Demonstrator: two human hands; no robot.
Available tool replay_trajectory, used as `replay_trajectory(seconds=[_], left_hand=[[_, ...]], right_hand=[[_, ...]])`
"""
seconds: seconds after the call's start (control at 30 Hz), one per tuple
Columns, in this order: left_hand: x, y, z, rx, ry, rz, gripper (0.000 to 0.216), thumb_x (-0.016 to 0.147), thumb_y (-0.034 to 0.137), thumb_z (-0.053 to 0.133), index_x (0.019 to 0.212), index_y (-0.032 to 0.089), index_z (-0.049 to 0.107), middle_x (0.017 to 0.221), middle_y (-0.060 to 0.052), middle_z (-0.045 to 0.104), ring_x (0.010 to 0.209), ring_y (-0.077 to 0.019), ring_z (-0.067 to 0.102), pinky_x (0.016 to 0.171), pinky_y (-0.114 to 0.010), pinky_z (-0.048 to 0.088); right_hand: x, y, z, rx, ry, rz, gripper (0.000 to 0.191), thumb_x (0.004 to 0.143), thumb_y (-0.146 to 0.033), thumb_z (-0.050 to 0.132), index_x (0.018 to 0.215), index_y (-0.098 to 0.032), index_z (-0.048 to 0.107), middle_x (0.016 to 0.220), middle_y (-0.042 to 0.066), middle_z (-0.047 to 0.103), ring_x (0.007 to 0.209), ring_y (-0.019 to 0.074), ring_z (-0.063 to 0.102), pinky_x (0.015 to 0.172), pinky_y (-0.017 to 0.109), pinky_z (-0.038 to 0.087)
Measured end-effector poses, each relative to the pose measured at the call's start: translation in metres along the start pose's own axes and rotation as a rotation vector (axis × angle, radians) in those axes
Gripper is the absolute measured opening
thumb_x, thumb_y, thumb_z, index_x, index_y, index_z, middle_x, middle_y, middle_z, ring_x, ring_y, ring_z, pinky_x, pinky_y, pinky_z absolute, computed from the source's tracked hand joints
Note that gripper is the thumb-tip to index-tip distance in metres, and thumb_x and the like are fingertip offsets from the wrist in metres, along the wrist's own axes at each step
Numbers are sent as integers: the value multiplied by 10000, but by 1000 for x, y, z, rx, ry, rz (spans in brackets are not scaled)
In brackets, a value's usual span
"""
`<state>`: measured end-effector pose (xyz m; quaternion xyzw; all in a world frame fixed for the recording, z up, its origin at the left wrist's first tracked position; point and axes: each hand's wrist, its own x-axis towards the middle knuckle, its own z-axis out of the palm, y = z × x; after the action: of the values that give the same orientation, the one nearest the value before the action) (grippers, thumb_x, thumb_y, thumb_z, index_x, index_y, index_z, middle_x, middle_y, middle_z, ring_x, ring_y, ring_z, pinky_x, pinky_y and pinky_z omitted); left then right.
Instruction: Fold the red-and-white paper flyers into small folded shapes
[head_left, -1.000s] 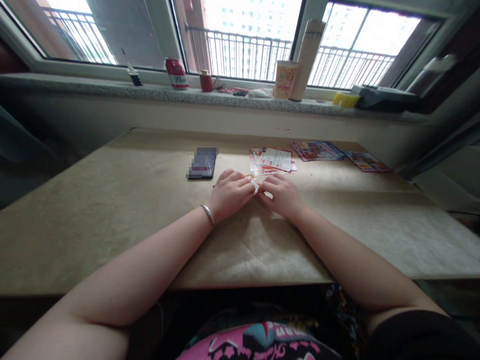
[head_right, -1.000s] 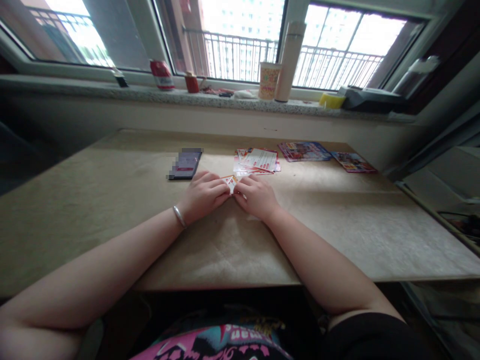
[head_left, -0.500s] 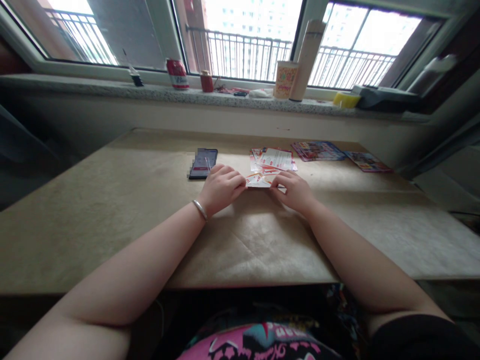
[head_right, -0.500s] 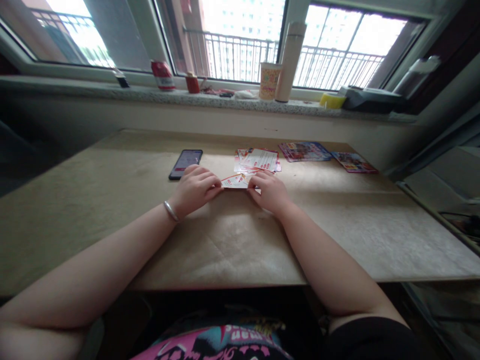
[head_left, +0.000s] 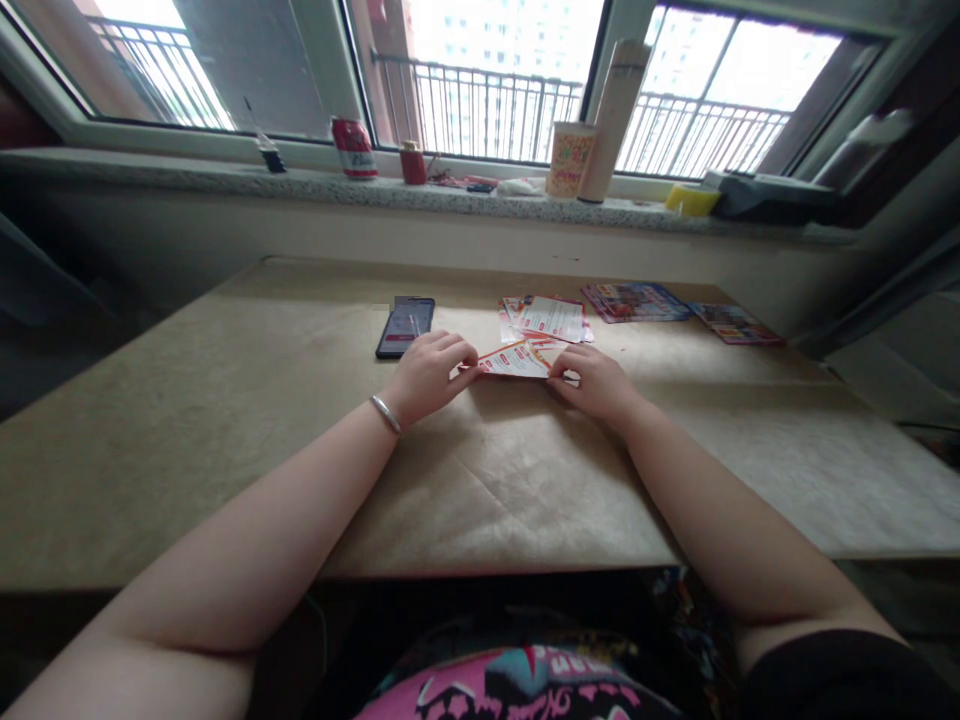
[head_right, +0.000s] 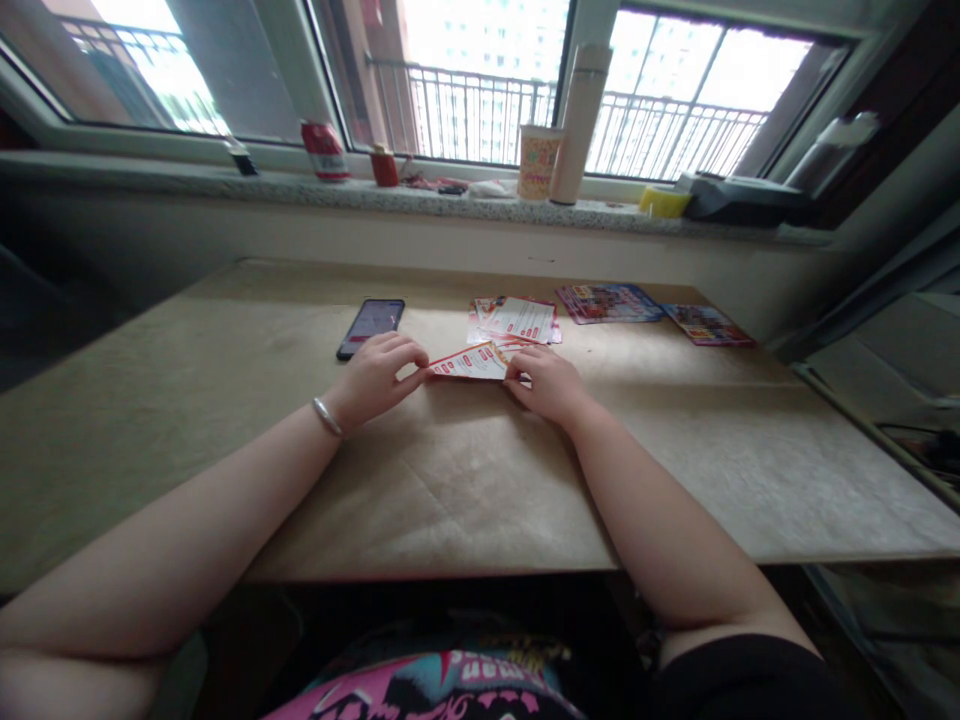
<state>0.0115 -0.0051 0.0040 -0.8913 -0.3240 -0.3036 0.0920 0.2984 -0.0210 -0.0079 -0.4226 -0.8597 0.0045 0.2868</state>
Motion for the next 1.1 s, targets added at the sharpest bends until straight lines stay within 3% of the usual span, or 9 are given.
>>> replay_trajectory(seconds=[0.17,0.3,0.53,0.7,0.93,1.1], left_hand=[[1,11,7,-25,-40,61,224,897,366,575,1013,195,662,991,-70,645,936,-203,550,858,-345,460],[0,12,13,-63,-124,112,209,922,324,537,934,224,720,1025,-60,660,952,-192,560,880,-339,468],[-3,1,19,-122,-226,145,239,918,341,545,1065,250,710,1112,-57,674,1022,-202,582,928,-371,475],[-5,-10,21,-212,-276,153,264,943,272,485,1038,293,730,1088,-25,704,1019,-182,605,945,-359,475],[-4,-12,16,-348,-364,155,197,870,313,607,1014,259,730,1130,-41,681,1055,-169,611,968,-312,467],[-2,-6,13,-392,-378,132,207,904,213,520,966,236,716,1071,-36,700,1026,-151,621,965,-317,470]], right_hand=[[2,-10,6,18,-95,-59,47,812,-230,627,774,-210,647,837,39,659,835,193,577,776,314,441],[2,-17,7,16,-145,-96,81,836,-252,619,813,-214,688,835,44,670,841,192,577,778,316,446],[1,-9,8,-14,-8,-97,125,855,-213,582,899,-230,698,970,51,691,944,209,612,877,380,476],[1,-5,10,-15,94,-89,195,841,-184,577,997,-239,680,1085,62,670,1057,222,596,941,411,486],[0,-4,9,-29,56,-36,346,830,-102,523,1110,-267,646,1236,58,604,1158,226,549,997,442,466],[-1,-2,10,-1,54,23,385,818,-111,538,1154,-277,629,1292,64,570,1206,241,521,1017,462,453]])
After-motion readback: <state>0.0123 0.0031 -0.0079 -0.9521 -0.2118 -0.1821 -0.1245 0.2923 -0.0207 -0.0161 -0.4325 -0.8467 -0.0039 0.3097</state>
